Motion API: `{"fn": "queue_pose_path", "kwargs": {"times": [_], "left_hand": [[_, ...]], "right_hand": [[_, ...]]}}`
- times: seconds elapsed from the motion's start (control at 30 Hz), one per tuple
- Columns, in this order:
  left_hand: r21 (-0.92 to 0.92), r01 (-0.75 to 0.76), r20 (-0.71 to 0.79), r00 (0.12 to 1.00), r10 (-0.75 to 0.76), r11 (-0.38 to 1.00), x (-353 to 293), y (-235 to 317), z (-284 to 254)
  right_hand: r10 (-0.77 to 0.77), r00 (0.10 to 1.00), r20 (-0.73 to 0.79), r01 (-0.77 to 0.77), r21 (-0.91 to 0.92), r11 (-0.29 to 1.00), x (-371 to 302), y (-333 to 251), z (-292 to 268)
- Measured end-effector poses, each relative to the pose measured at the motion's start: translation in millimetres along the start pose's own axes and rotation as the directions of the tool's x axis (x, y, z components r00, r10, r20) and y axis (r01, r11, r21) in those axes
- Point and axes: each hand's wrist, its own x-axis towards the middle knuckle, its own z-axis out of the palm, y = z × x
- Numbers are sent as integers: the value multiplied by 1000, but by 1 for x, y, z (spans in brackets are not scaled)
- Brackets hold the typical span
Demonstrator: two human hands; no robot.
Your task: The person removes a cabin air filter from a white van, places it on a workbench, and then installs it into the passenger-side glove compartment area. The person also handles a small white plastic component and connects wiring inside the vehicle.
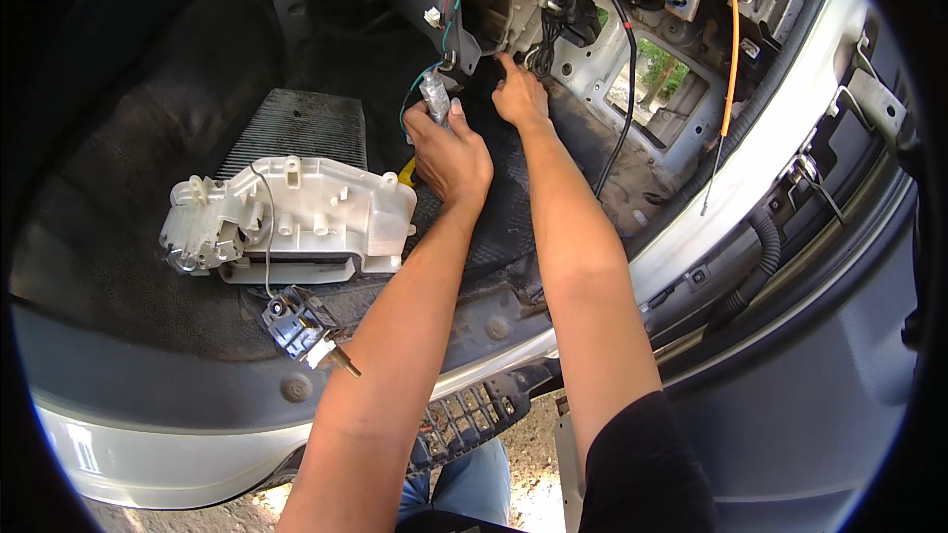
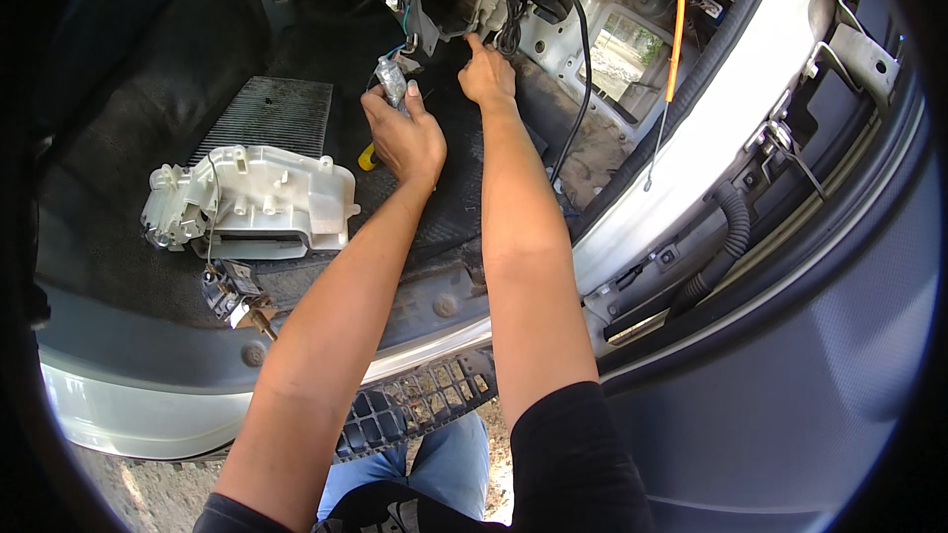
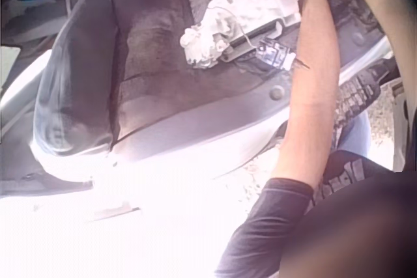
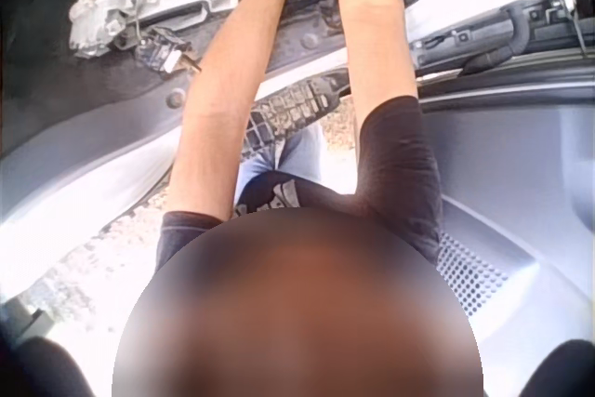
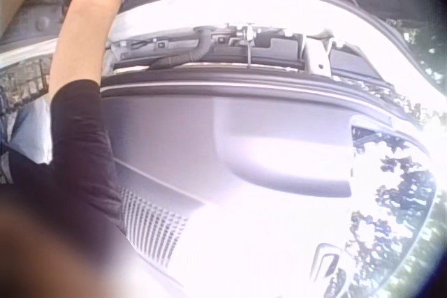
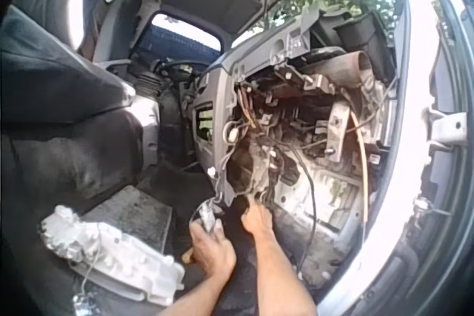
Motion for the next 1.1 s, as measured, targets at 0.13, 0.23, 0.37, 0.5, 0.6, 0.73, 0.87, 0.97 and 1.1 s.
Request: {"fn": "queue_pose_path", "kwargs": {"times": [0.13,0.23,0.37,0.5,0.6,0.73,0.87,0.97,1.1], "left_hand": [[-9,2,9,1000,-2,1000,2,-1,0],[-1,-16,-7,1000,16,1000,2,-2,1],[-9,9,6,1000,-9,1000,2,-1,1],[-11,17,12,1000,-17,1000,3,0,0],[-7,8,11,1000,-8,1000,3,0,-1],[-2,-5,4,1000,5,1000,3,-1,0],[-6,1,1,1000,-1,1000,3,-2,1],[5,-15,-13,1000,15,1000,3,-2,1],[8,-10,6,1000,10,1000,2,-2,1]], "right_hand": [[-61,998,14,61,10,998,8,0,7],[-58,998,32,59,-26,998,10,1,8],[-70,997,35,72,-59,996,11,0,8],[-64,997,34,67,-102,993,12,-4,9],[-77,997,19,79,-132,988,12,-4,12],[-105,994,-23,100,-152,983,11,-2,16],[-66,998,9,66,-171,983,13,-3,16],[-5,996,85,23,-200,980,16,-9,11],[32,993,114,-8,-209,978,20,-17,7]]}}
